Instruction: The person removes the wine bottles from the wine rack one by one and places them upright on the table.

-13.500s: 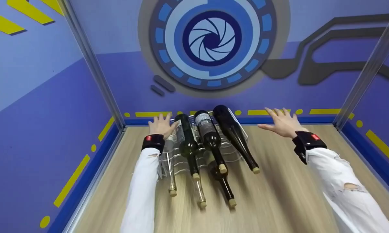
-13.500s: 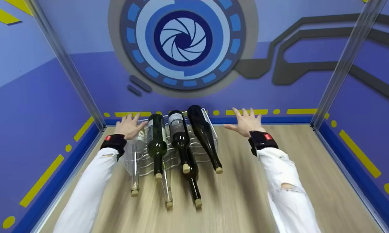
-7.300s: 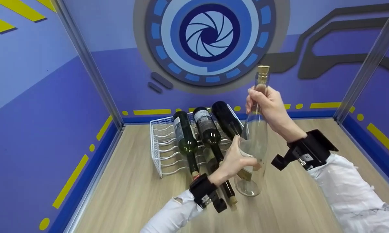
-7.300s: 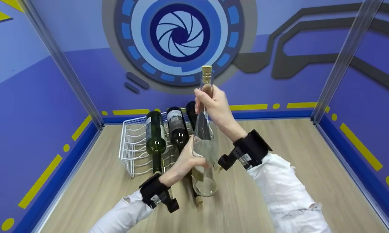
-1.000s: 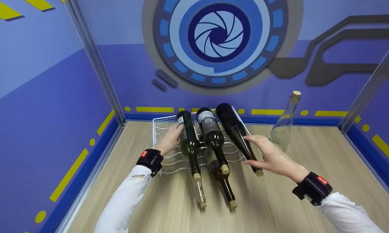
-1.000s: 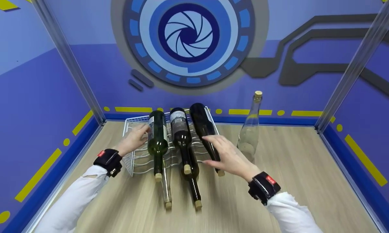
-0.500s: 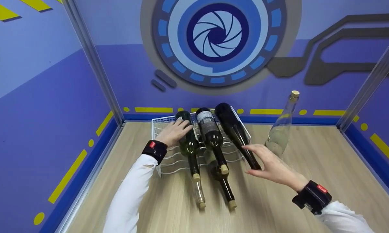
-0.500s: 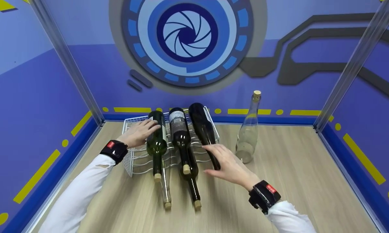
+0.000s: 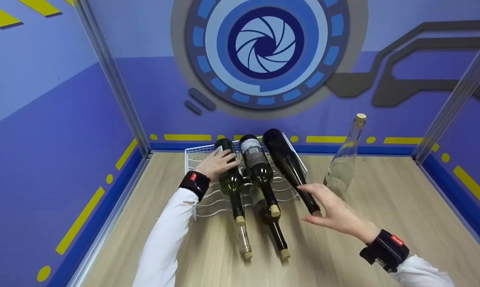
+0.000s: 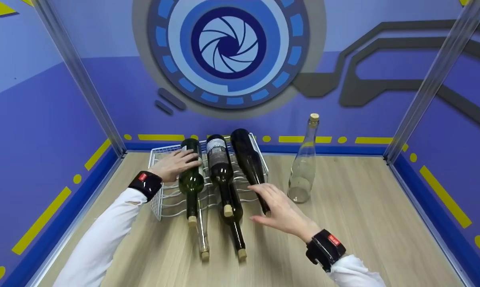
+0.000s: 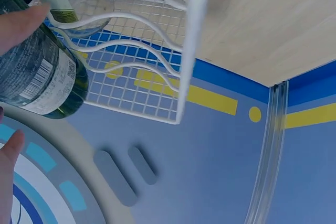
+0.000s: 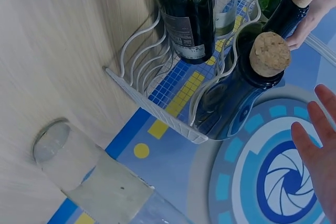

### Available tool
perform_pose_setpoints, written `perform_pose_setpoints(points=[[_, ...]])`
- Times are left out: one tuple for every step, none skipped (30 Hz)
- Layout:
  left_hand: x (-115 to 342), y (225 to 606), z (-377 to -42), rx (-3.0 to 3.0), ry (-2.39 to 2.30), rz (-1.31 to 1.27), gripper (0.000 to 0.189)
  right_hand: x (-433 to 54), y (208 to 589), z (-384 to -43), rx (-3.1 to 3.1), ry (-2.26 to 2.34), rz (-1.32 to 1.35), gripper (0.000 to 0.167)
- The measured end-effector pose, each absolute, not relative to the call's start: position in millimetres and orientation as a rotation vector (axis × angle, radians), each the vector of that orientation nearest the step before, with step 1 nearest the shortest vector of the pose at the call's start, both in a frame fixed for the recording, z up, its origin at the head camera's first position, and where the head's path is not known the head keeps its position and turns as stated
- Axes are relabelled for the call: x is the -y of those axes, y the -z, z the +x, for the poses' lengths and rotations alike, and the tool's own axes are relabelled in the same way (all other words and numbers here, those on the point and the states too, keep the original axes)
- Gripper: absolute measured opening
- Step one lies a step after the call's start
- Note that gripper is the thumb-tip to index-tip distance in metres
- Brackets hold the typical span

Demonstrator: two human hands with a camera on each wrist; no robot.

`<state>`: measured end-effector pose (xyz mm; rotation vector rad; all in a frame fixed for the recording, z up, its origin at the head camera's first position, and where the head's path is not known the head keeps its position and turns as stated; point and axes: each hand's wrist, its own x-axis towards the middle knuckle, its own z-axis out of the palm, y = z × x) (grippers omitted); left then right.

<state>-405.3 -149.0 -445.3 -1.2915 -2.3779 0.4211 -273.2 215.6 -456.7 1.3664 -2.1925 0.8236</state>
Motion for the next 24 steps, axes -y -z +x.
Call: perform_pose_setpoints(points=[[149,446,-405,2.392,-0.433,-1.296,0.063,-215,457,-273,2.189,-0.825,1.368,0.067],[148,446,-405,2.408,-0.446,-1.297,0.066,-215,458,-272,2.187,-0.827,1.368,0.066],[148,446,-405,2.423,-0.452,-1.301,0.07,-215,458,-272,2.181,-0.825,1.369,0.066],[148,446,-405,2.439,-0.458,-1.303,0.074,-215,459,-272,2.175,-0.823,1.371,0.066],[148,447,-405,2.451,-0.455,-1.305,0.077,-215,459,-272,2.17,-0.821,1.372,0.066],[148,447,-405,2.458,-0.447,-1.311,0.079,-215,460,-272,2.164,-0.821,1.373,0.067],[148,448,-405,2.462,-0.428,-1.321,0.081,-215,460,-272,2.157,-0.817,1.373,0.067],[148,448,-405,2.465,-0.397,-1.333,0.081,-215,461,-272,2.151,-0.819,1.372,0.068],[148,449,-405,2.47,-0.362,-1.348,0.081,-216,461,-273,2.144,-0.82,1.371,0.069],[148,449,-406,2.474,-0.328,-1.359,0.08,-217,462,-273,2.141,-0.824,1.37,0.07],[148,449,-406,2.476,-0.294,-1.369,0.08,-217,463,-273,2.139,-0.825,1.367,0.07],[147,449,-406,2.483,-0.27,-1.375,0.079,-218,463,-273,2.138,-0.829,1.366,0.07],[147,449,-406,2.491,-0.249,-1.383,0.079,-218,464,-273,2.137,-0.829,1.364,0.069],[147,449,-406,2.497,-0.234,-1.388,0.079,-218,465,-273,2.137,-0.827,1.361,0.067],[147,449,-406,2.5,-0.231,-1.39,0.08,-219,466,-272,2.136,-0.824,1.359,0.066],[147,449,-406,2.498,-0.234,-1.394,0.08,-219,466,-272,2.136,-0.821,1.358,0.065],[146,449,-406,2.496,-0.237,-1.399,0.081,-219,467,-272,2.135,-0.823,1.357,0.065],[146,449,-406,2.494,-0.241,-1.403,0.082,-219,467,-272,2.133,-0.827,1.358,0.066],[146,450,-407,2.487,-0.242,-1.412,0.082,-219,468,-272,2.131,-0.828,1.357,0.065],[146,450,-408,2.478,-0.244,-1.415,0.081,-219,468,-272,2.129,-0.831,1.358,0.067],[145,450,-408,2.474,-0.247,-1.417,0.08,-219,469,-272,2.127,-0.834,1.358,0.068],[145,450,-409,2.473,-0.246,-1.418,0.079,-220,469,-272,2.124,-0.839,1.359,0.069],[145,450,-409,2.475,-0.246,-1.418,0.078,-220,470,-272,2.122,-0.843,1.359,0.069],[144,450,-410,2.477,-0.245,-1.418,0.077,-220,470,-273,2.121,-0.842,1.357,0.068]])
